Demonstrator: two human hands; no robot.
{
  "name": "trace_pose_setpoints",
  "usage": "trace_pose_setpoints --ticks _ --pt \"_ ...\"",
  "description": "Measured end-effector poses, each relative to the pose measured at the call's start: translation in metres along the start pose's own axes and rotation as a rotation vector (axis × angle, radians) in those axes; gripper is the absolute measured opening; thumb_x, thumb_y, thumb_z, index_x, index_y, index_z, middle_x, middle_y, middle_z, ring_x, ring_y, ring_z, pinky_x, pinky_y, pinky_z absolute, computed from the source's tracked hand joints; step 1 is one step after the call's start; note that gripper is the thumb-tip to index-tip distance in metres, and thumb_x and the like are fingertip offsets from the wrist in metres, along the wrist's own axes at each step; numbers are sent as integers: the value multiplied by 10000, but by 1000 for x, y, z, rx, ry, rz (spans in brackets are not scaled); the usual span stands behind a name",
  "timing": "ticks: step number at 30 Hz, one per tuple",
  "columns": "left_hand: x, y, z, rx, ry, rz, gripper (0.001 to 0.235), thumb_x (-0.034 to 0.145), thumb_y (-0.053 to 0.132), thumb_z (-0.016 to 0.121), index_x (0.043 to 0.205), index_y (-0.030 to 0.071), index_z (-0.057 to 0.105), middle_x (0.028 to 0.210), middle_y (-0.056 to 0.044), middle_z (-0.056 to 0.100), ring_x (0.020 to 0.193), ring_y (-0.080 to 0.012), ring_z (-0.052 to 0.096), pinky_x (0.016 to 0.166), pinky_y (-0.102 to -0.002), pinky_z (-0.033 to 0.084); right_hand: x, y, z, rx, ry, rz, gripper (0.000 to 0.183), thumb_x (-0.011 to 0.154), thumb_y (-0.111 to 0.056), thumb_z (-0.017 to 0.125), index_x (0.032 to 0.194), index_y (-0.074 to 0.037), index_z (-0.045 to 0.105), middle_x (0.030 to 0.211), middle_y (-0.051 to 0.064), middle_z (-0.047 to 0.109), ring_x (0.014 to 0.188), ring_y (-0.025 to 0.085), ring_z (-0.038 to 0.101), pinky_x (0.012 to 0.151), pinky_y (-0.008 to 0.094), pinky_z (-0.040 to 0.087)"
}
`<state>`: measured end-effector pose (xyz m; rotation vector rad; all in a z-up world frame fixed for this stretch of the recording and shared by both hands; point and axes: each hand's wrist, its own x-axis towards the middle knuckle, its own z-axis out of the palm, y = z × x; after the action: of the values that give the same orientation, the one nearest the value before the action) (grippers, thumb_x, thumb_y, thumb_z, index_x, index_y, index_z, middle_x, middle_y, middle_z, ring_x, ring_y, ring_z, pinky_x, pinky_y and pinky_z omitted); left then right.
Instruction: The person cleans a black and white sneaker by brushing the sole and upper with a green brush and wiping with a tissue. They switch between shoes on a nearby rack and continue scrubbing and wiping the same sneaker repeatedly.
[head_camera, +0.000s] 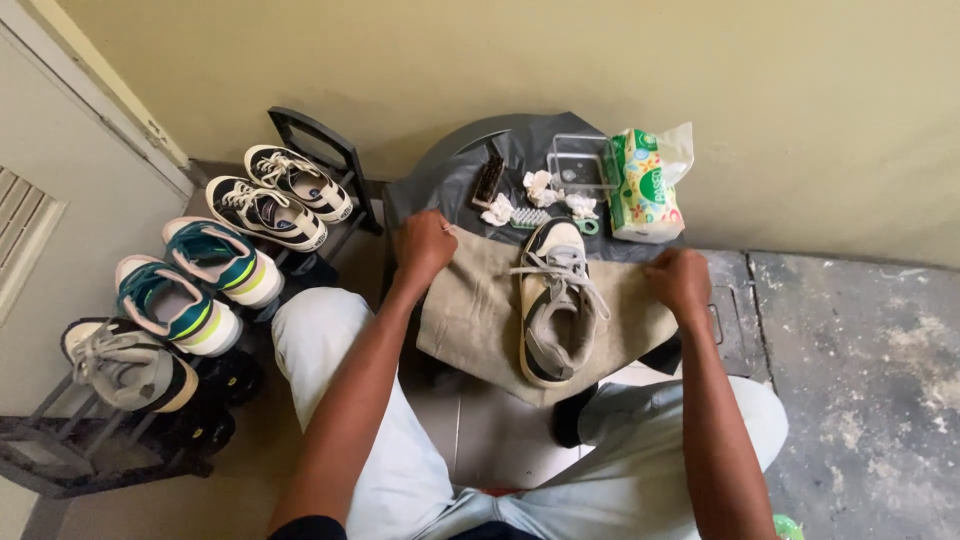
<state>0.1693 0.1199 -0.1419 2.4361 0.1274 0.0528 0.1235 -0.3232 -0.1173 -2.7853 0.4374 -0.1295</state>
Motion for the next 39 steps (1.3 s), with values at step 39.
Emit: trace_pose_setpoints --ticks 39 --pt "-156 154 -112 -354 -355 349 653 924 302 748 1451 28 476 1150 -276 612 1083 -433 661 838 -509 597 -124 -139 -115 647 -678 -247 630 827 -98 820 1373 -16 518 929 188 599 634 288 634 442 334 517"
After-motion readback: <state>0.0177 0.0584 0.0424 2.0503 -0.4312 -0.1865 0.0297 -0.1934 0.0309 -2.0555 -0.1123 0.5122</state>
